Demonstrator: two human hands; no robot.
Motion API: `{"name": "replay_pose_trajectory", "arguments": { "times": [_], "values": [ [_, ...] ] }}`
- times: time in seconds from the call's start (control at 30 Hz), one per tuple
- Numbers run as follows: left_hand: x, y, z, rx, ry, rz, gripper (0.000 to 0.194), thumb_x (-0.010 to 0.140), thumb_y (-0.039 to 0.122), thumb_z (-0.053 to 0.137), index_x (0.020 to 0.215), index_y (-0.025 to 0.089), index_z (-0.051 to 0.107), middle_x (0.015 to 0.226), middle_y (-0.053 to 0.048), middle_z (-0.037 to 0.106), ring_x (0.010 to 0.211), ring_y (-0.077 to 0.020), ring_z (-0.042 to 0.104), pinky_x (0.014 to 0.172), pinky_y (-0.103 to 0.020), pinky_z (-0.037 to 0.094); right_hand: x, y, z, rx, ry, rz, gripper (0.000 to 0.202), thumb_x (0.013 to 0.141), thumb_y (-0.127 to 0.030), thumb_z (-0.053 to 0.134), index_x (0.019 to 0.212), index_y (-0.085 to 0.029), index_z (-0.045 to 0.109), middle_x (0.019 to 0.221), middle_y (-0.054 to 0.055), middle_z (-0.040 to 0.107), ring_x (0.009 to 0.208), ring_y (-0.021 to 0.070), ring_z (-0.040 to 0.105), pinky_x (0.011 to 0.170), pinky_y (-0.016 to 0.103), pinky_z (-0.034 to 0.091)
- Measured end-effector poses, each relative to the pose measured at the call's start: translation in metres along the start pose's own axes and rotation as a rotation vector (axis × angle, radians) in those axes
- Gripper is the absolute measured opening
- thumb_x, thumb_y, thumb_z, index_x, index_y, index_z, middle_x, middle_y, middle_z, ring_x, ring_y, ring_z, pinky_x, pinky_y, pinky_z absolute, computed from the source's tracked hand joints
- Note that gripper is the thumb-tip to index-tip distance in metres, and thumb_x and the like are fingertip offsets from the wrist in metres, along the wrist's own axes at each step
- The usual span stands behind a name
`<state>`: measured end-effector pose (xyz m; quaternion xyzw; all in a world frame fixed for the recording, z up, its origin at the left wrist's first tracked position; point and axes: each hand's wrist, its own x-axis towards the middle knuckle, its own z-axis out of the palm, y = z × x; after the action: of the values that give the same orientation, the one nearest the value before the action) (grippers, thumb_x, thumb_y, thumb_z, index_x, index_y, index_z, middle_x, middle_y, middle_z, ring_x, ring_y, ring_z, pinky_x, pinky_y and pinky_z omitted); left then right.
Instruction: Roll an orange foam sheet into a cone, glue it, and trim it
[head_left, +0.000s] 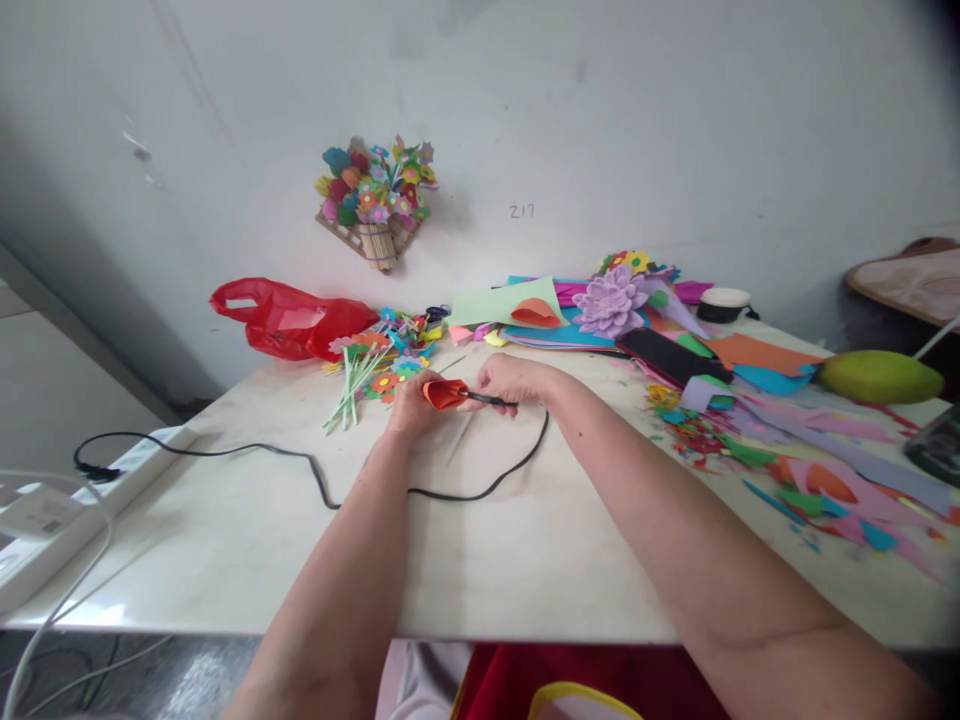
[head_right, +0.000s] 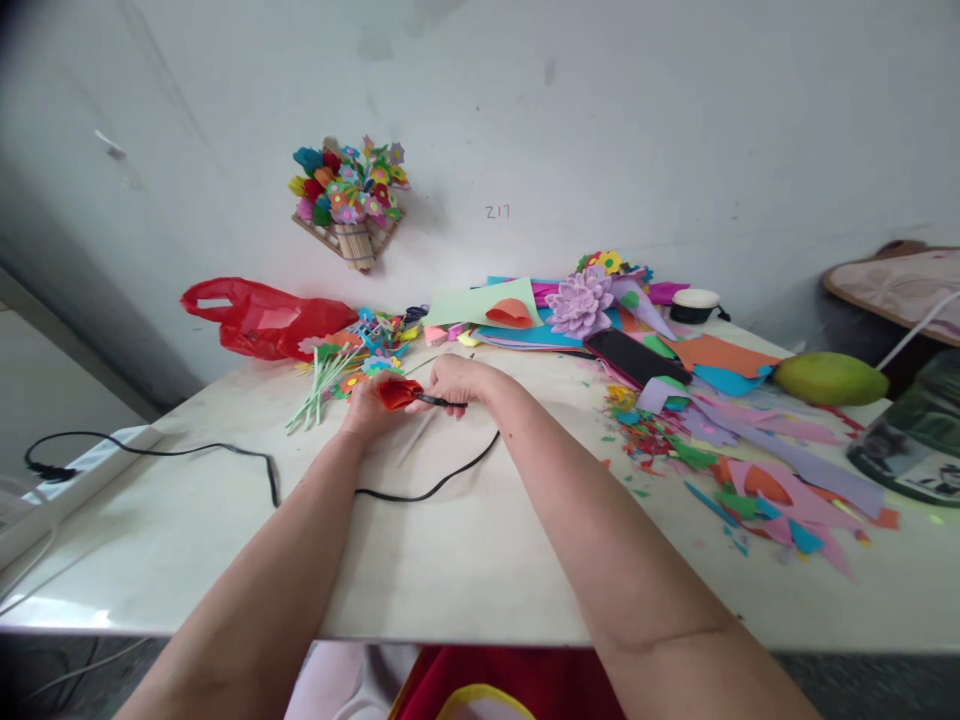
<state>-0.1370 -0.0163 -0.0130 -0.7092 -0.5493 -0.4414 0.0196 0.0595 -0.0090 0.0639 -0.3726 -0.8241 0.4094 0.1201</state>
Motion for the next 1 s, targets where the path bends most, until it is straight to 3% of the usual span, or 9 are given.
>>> {"name": "replay_pose_trajectory", "arguments": {
  "times": [0.2,0.47,1.0],
  "values": [
    [0.000,-0.003,0.000,0.000,0.017,0.010,0.026,0.056,0.034,0.068,0.076,0.019,0.060,0.071,-0.002,0.066,0.065,-0.0154,0.059,0.063,-0.027,0.044,0.002,-0.004,0.004,-0.027,0.000,0.040,0.037,0.059,-0.043,0.070,0.051,-0.015,0.047,0.036,-0.004,0.047,0.034,0.0073,0.047,0.035,0.017,0.040],
    [-0.001,-0.003,0.001,-0.037,0.047,0.031,0.023,0.058,0.030,0.067,0.076,0.018,0.060,0.071,-0.003,0.065,0.065,-0.0157,0.059,0.063,-0.028,0.044,-0.002,-0.016,0.007,-0.145,0.032,0.077,0.036,0.059,-0.042,0.069,0.051,-0.014,0.049,0.037,-0.002,0.049,0.034,0.0095,0.049,0.036,0.020,0.043],
    [-0.001,-0.009,0.004,-0.021,0.058,-0.031,0.032,0.052,0.034,0.071,0.077,0.019,0.059,0.071,-0.002,0.065,0.065,-0.0167,0.059,0.064,-0.030,0.045,0.002,-0.012,0.008,-0.172,0.002,0.074,0.046,0.052,-0.057,0.069,0.061,-0.013,0.057,0.041,-0.001,0.053,0.037,0.0110,0.052,0.038,0.022,0.046]
  ]
}}
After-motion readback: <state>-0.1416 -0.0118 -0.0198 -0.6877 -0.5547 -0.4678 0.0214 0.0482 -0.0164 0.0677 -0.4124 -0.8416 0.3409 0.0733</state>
